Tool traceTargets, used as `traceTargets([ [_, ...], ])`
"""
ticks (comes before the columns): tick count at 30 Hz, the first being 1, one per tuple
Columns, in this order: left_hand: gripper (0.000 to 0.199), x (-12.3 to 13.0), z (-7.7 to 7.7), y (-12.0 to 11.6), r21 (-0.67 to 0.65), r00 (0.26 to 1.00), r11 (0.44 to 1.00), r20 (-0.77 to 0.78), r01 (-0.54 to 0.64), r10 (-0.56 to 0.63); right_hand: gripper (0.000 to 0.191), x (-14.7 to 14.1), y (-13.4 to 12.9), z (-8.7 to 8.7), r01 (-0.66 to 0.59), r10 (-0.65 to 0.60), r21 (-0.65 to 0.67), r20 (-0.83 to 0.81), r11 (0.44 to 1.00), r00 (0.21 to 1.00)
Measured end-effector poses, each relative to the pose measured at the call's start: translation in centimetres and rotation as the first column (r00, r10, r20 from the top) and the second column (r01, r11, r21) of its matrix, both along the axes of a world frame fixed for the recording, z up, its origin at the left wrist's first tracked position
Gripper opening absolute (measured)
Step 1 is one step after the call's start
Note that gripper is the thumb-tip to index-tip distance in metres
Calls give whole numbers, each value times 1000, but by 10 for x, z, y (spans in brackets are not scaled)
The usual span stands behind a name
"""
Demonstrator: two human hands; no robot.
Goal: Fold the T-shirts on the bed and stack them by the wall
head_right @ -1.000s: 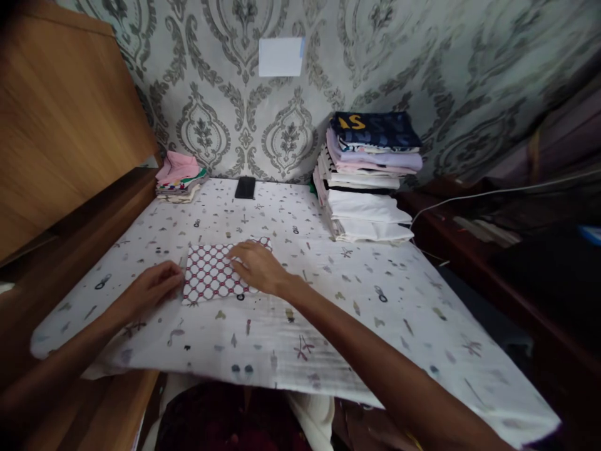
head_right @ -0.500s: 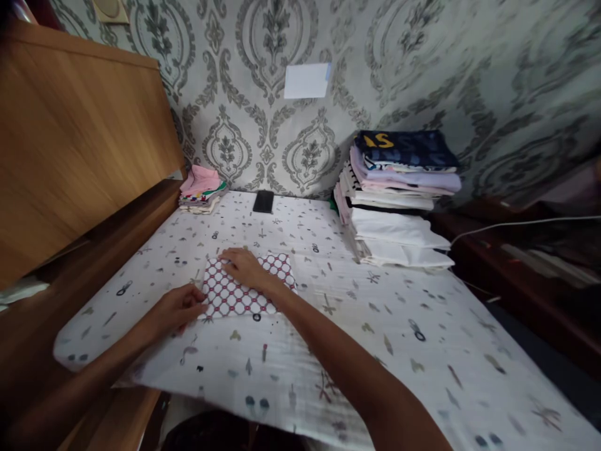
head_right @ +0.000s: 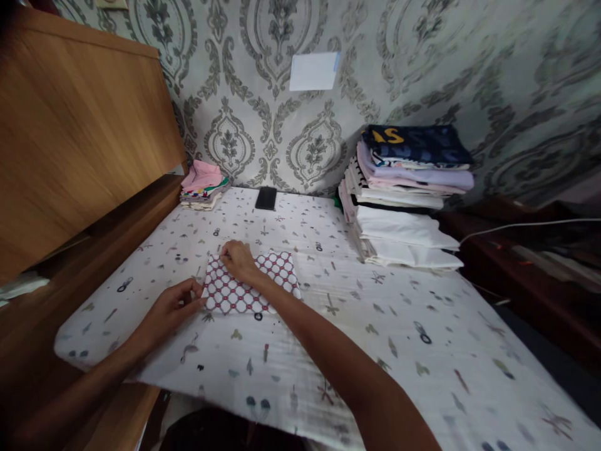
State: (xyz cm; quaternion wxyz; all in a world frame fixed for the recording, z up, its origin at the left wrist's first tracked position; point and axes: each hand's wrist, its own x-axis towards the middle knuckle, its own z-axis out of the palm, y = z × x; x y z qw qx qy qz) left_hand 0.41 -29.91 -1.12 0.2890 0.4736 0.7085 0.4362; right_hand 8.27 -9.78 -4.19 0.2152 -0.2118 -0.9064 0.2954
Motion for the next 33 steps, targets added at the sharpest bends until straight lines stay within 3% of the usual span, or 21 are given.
traceTargets([
  [4,32,3,-7,0,-61,964,995,258,81,-63,9,0,-2,-4,22,-21,42,-13,999,1000],
  [13,32,6,-11,-3,-114,982,993,191,32,-10,9,0,-7,5,43,-47,43,78,998,996],
  [17,39,4,-9,-4,-150,997,988,81,20,-8,12,29,-8,22,57,-57,2,-33,998,998],
  [20,41,4,2,-8,-133,979,990,-201,-40,12,20,82,-5,33,173,-181,-54,-231,983,956],
  [22,40,7,14,-6,-103,903,991,-427,-91,38,17,126,-2,33,293,-343,-213,-262,932,902],
  [24,39,15,27,6,-63,831,997,-556,-54,10,11,167,-4,28,370,-492,-459,-179,807,852],
  [26,38,28,35,27,-41,799,993,-591,113,-116,9,197,-12,20,374,-543,-658,-64,654,837],
  [28,39,43,37,55,-44,747,946,-603,321,-282,15,212,-25,15,337,-510,-758,7,558,860],
  [30,43,57,29,83,-71,671,872,-610,484,-422,16,216,-38,15,293,-448,-799,33,526,893],
  [33,49,67,9,114,-127,584,797,-614,591,-531,14,211,-49,22,244,-349,-822,60,514,935],
])
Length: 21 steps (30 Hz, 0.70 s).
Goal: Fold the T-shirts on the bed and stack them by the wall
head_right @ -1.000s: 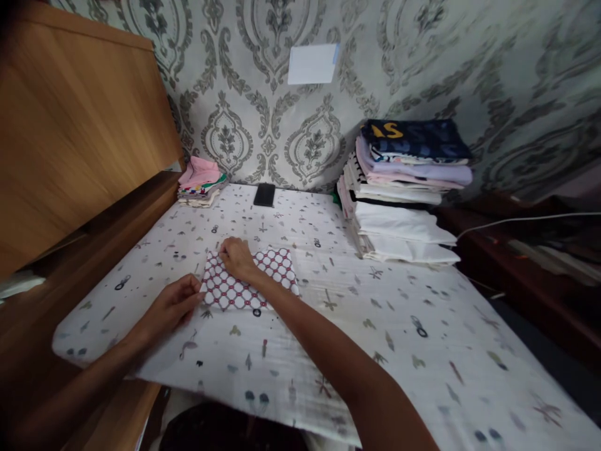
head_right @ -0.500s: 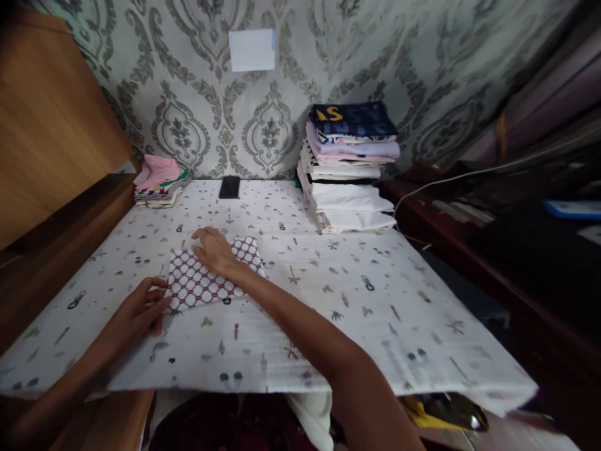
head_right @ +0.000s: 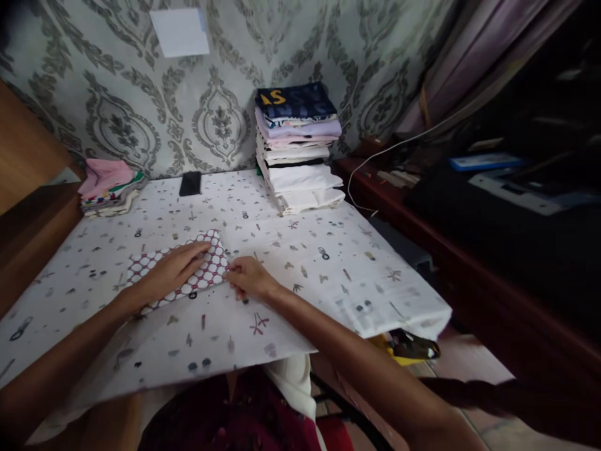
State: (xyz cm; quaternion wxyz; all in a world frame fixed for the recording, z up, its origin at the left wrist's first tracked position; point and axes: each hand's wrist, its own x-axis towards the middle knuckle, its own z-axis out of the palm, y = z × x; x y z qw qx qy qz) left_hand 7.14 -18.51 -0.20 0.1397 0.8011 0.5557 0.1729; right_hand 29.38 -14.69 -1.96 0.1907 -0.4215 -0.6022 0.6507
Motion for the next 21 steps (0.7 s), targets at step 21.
traceTargets([
  [21,57,-53,-25,-39,90,962,974,-164,-206,219,36,-79,31,-1,-339,31,817,368,466,929],
])
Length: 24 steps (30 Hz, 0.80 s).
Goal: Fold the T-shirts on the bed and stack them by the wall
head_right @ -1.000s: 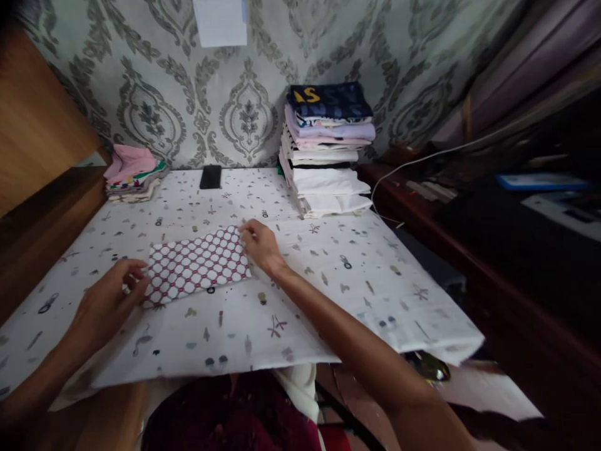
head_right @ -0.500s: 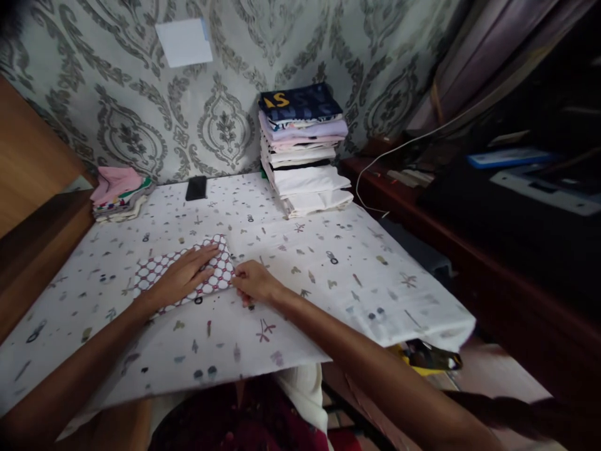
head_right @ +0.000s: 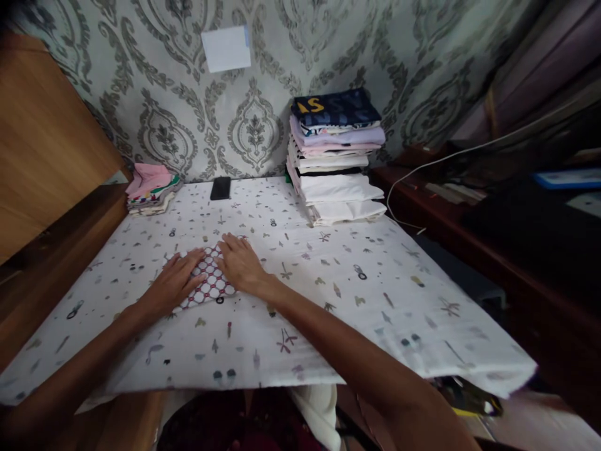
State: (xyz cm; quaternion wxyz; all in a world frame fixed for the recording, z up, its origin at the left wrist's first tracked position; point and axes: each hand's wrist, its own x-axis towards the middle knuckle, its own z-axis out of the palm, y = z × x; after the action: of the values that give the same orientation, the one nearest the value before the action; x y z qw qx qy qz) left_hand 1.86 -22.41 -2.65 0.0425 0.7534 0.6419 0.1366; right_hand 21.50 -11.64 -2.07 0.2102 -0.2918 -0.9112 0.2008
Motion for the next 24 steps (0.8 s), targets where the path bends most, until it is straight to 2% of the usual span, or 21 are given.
traceTargets([
  [4,62,-26,-13,-3,-38,998,998,-51,-50,48,52,-6,15,-27,55,-56,10,110,998,992],
  [7,62,-32,-17,-3,-30,997,997,-38,-66,65,55,-1,15,-30,72,-74,23,142,997,987],
  [11,61,-39,-19,-3,21,981,982,49,-189,188,45,0,17,-15,65,-71,41,175,997,982],
  [15,63,-62,-15,7,37,953,960,140,-277,269,38,-10,38,6,4,-17,47,267,999,963],
  [19,59,-87,-9,28,-138,907,931,215,-339,363,55,-23,63,27,-67,82,-56,342,996,936],
  [21,52,-93,-6,36,-241,895,912,224,-333,386,49,-28,72,33,-107,148,-127,382,986,912],
  [24,45,-91,4,39,-302,888,910,276,-284,368,31,-30,81,37,-172,219,-151,392,973,894],
])
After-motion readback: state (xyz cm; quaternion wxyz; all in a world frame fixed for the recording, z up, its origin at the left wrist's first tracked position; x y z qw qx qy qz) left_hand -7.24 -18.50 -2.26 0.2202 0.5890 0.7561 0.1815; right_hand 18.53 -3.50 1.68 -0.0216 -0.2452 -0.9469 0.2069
